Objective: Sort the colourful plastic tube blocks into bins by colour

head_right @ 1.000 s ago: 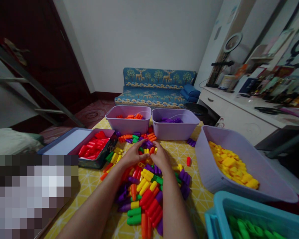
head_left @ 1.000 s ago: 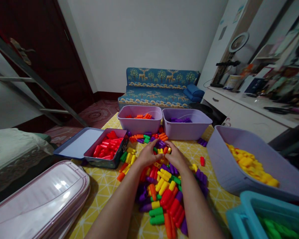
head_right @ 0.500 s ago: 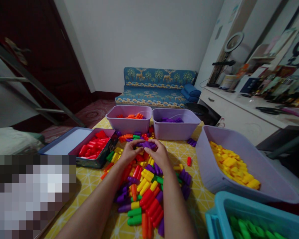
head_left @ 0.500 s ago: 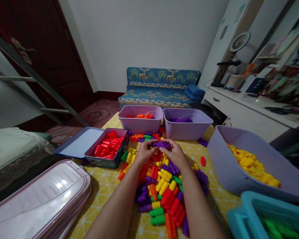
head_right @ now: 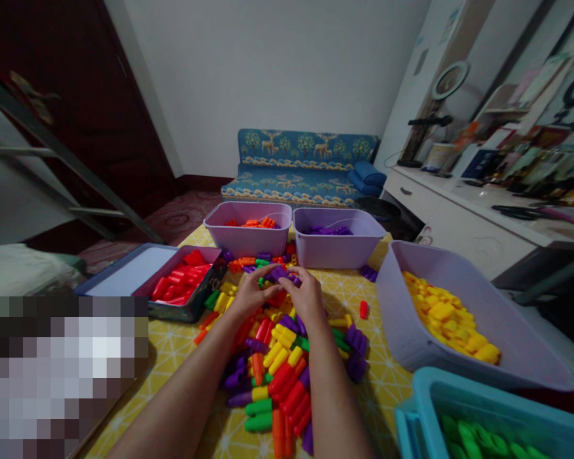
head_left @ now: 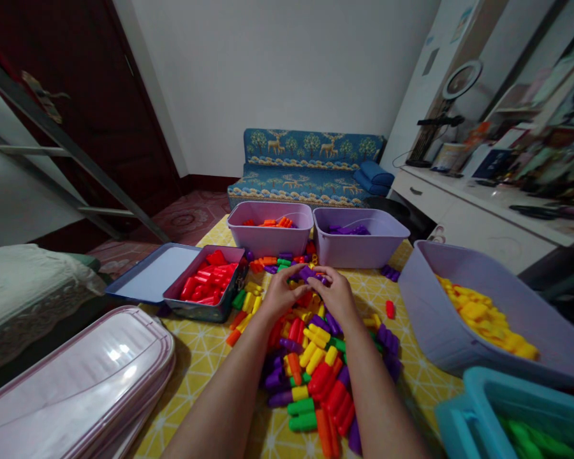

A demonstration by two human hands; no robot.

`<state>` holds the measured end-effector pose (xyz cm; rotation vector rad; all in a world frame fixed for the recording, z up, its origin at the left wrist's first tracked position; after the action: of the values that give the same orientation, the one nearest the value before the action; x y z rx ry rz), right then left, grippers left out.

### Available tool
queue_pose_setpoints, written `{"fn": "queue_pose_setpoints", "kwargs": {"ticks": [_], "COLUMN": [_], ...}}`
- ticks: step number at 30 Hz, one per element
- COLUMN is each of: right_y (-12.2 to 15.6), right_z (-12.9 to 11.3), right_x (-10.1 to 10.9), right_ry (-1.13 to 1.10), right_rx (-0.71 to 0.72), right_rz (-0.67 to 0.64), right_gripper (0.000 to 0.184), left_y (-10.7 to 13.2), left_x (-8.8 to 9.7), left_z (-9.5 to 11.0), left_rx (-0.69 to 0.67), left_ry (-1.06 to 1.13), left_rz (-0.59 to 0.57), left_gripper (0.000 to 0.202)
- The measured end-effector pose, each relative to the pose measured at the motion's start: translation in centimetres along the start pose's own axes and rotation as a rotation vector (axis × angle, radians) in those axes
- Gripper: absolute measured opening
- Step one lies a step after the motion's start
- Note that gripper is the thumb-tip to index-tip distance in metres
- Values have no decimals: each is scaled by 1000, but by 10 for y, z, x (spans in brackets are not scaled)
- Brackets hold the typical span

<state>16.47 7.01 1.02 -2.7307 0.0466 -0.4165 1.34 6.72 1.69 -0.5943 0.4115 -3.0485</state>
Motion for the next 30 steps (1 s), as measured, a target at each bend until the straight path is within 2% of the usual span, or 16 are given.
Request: {"fn": "queue_pose_setpoints", "kwargs": {"ticks": [4,9,16,20,26,30], "right_y": [-1,-1,0,-2,-7,-28], "right_z": [-6,-19,-20,-20,-25,-31], "right_x": [1,3,3,7,22,30], "right_ry": [52,206,5,-26,-147,-421], "right_rx": [45,177,55,15,-19,-31], "right_rz": [-18,-12,-10,10,253,481], "right_gripper": [31,20,26,24,43,37], "left_y": [2,1,1,1,-1,-3], "left_x": [0,-1,-2,-3,-3,1], "left_z": [7,7,5,1,-9,-8], "left_rx": [-39,-10,14,34,57,-11], "left_ry": [68,44,28,70,105,41], "left_rz": [-29,-49,-19,-7,-25,26], "left_gripper": [52,39,36,31,28,30]}}
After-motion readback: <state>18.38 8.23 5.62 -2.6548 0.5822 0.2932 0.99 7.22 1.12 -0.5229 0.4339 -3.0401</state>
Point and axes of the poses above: each hand's wrist, its own y-axis away from the middle knuckle, its own x-axis out of the back of the hand, z = x × y, the point moved 5 cm from there along -y, towards the middle knuckle, and after that the axes turned 9 degrees about x, right-handed, at the moved point
